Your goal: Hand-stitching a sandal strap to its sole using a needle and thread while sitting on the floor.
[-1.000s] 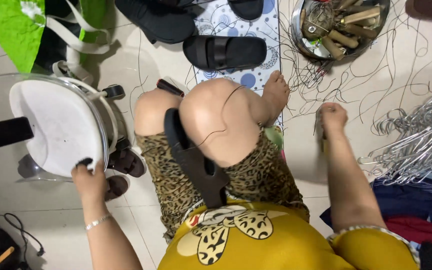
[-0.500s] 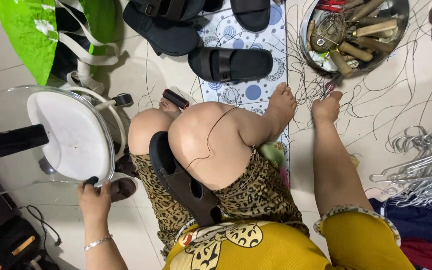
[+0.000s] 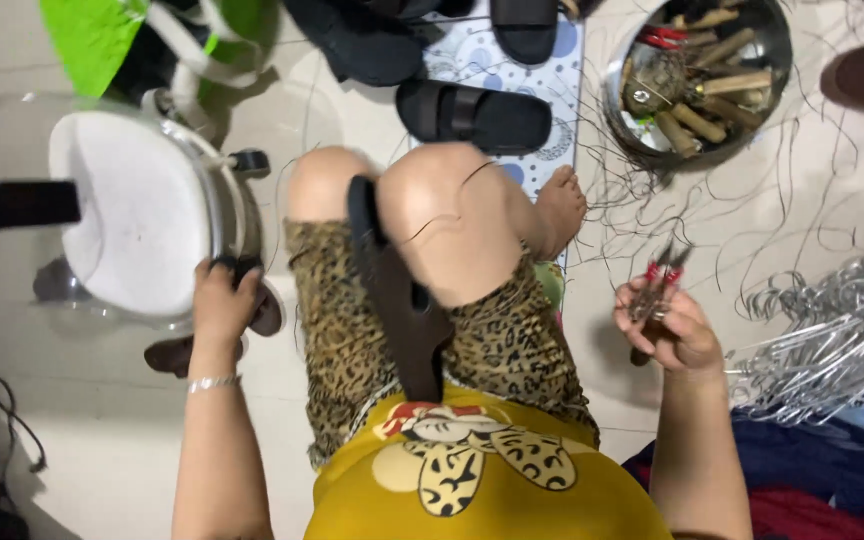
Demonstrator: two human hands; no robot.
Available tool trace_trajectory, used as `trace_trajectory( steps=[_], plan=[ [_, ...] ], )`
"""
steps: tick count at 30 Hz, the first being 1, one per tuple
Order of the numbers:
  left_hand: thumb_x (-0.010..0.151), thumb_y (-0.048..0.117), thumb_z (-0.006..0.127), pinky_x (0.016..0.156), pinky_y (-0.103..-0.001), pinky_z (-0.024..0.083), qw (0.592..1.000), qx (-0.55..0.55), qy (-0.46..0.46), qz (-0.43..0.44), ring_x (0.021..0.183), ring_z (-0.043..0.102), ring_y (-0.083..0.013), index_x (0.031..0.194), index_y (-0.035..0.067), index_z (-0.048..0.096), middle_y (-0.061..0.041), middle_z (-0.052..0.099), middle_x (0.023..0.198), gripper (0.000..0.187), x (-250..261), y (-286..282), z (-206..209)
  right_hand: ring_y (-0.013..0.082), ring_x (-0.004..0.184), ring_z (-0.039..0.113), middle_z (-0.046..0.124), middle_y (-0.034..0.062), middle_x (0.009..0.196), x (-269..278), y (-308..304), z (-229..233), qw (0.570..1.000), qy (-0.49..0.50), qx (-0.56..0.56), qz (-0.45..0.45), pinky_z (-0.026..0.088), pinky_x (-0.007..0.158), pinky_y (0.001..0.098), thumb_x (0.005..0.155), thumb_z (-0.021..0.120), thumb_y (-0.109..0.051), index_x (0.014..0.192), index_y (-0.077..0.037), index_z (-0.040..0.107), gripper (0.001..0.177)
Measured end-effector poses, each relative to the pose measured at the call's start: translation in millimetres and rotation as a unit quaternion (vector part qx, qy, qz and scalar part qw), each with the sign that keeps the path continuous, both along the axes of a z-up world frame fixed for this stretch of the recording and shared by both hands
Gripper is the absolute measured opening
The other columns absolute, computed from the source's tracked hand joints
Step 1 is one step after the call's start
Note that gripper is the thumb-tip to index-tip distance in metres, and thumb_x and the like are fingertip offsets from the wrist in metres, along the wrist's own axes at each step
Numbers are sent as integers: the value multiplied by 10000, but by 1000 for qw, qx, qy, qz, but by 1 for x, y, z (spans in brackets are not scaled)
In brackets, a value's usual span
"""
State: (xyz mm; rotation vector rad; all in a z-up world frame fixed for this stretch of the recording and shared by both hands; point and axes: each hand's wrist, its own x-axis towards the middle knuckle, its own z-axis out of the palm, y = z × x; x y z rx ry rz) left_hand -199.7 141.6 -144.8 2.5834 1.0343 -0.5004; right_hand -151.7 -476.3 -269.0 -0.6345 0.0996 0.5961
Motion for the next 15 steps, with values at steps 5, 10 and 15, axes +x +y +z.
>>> trace_trajectory(
  steps=[5, 10, 15],
  plan=[
    [933, 120, 685, 967, -416, 472, 960, -35, -228, -158, 1125, 583, -380, 1177, -81, 631, -216, 574, 1302, 320, 30, -33, 34, 153, 658, 563, 675, 119, 818, 39, 42, 120, 993, -60, -86, -61, 431, 486, 167, 1034, 659, -172, 1307, 13, 620, 332],
    [916, -9, 728, 624, -270, 501, 871, -53, -436, -221, 727, 588, -197, 1019, -58, 697, -148, 636, 1055, 118, 67, -103, 121, 176, 780, 684, 711, 172, 1047, 43, 89, 171, 984, -117, -128, -35, 466, 510, 154, 960, 585, -2, 1419, -75, 567, 466],
    [748, 213, 913, 775, -348, 539, 779, -29, -474, -410, 1048, 595, -306, 779, 2, 636, -152, 621, 1124, 350, 91, -167, 150, 89, 782, 623, 712, 97, 1078, 41, 138, 168, 977, -175, -117, 23, 445, 524, 166, 982, 611, -63, 1370, -104, 642, 392]
  ],
)
